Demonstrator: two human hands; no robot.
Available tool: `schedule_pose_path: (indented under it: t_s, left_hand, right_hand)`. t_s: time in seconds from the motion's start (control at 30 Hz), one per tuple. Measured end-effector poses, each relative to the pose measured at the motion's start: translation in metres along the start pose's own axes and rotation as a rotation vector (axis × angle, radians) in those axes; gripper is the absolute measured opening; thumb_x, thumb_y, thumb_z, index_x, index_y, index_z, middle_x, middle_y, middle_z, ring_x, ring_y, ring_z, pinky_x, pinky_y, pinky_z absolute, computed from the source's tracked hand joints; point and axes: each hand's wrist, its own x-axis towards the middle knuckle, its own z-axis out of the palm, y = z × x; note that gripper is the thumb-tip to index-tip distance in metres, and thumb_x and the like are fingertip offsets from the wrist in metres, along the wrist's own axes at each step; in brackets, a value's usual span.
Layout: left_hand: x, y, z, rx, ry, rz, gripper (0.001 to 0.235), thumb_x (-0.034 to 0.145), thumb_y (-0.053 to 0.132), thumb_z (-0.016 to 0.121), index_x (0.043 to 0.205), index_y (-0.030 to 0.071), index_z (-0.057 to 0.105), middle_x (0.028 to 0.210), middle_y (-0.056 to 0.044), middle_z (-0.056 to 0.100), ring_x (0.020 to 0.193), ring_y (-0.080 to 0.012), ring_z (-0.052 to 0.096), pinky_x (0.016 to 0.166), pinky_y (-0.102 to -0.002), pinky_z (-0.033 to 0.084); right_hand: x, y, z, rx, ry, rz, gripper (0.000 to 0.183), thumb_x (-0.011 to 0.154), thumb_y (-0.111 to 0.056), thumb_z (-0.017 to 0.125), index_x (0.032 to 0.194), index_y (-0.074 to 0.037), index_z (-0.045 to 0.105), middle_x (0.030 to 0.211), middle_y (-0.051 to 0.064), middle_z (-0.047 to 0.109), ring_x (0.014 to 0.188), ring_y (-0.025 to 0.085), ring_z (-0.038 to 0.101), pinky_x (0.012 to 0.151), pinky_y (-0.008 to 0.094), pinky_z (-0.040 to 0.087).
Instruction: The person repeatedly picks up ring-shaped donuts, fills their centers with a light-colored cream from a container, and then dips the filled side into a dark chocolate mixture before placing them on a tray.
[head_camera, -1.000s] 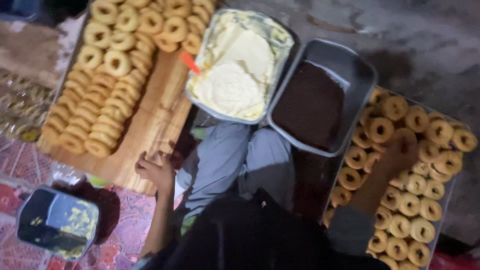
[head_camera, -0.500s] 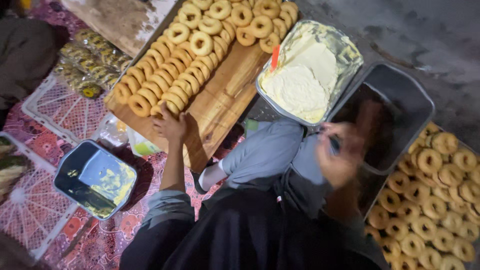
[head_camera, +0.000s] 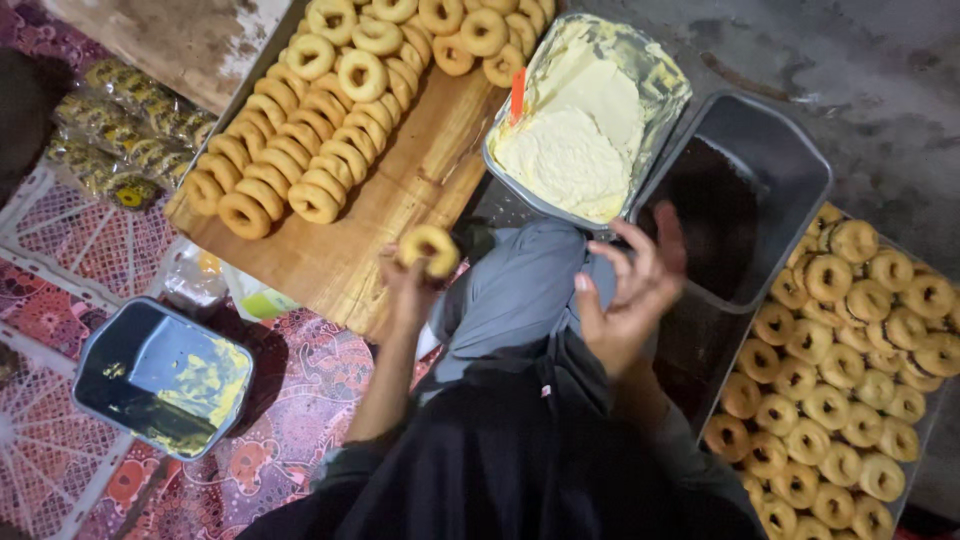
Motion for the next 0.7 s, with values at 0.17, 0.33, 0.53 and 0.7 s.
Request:
schedule_pose_path:
  t_s: [0.17,0.33,0.53,0.7]
  left_hand:
    - [-0.061,-0.008,0.09,-0.006,-0.312,-0.209,0.056,0.085,-0.008,0.062,0.13,0.016,0.039,0.122,-0.011,0.055,0.11,-0.0224,0.063,0.093,-0.037,0.056]
    - [-0.073,0.004,0.118,-0.043,-0.553,-0.413,0.057,0.086,-0.004,0.064,0.133,0.017,0.039,0.119,-0.01,0.06,0.106,-0.0201,0.064,0.089,-0.035,0.055]
    - [-0.057,-0.019,0.101,-0.081,-0.358,-0.428,0.02,0.116,0.022,0.061,0.122,0.007,0.05,0.101,-0.013,0.059,0.08,-0.0178,0.06,0.071,-0.032,0.052]
    - [-0.045,-0.045,0.075,-0.056,-0.078,-0.391,0.021,0.102,0.032,0.052,0.111,0.013,0.052,0.095,-0.006,0.061,0.084,-0.0178,0.064,0.075,-0.037,0.058]
  right_hand:
    - [0.0,0.017,-0.009,-0.289,-0.183,-0.171,0.118,0.087,-0.024,0.09,0.164,-0.011,0.002,0.172,0.024,-0.002,0.161,0.044,0.015,0.125,0.059,0.041]
    - [0.0,0.064,-0.024,-0.526,-0.494,0.004,0.074,0.081,-0.018,0.087,0.143,-0.009,0.047,0.155,0.025,0.043,0.145,0.037,0.039,0.114,0.054,0.041]
    - [-0.018,0.1,-0.002,-0.13,-0.135,0.556,0.034,0.093,-0.019,0.076,0.118,-0.006,0.057,0.108,0.011,0.065,0.098,0.026,0.066,0.087,0.034,0.055]
    - [-0.052,0.104,0.026,-0.237,-0.486,0.112,0.041,0.079,-0.015,0.089,0.11,-0.007,0.063,0.106,0.013,0.066,0.097,0.024,0.064,0.083,0.035,0.053]
